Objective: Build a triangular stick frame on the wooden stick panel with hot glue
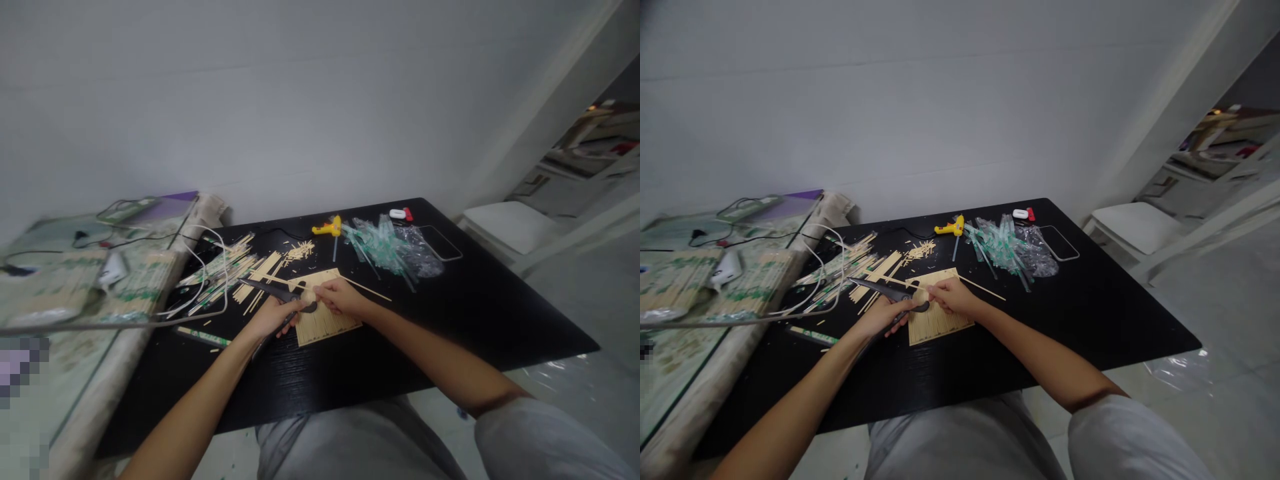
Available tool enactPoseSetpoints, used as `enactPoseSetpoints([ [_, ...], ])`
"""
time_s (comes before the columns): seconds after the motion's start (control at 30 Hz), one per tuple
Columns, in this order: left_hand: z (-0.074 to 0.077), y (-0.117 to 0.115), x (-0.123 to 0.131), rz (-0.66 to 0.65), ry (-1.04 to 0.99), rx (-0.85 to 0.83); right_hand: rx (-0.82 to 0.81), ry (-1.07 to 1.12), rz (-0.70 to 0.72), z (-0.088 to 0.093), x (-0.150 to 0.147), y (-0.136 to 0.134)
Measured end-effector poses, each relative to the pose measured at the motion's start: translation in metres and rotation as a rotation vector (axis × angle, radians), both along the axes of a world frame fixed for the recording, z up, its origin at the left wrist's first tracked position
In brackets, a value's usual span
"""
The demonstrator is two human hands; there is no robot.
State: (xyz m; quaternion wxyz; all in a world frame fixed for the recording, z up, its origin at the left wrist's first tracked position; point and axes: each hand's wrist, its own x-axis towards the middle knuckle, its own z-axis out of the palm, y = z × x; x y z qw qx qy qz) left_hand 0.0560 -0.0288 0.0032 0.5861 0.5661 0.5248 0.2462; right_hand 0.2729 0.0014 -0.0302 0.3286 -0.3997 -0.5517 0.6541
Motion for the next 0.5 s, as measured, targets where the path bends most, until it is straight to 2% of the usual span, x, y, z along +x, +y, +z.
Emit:
enactPoseSetpoints([
  [0.5,0.0028,-0.0010,-0.0003,0.013,0.048,0.032,0.004,-0.013,0.009,0.0016,-0.0009,0.0001],
])
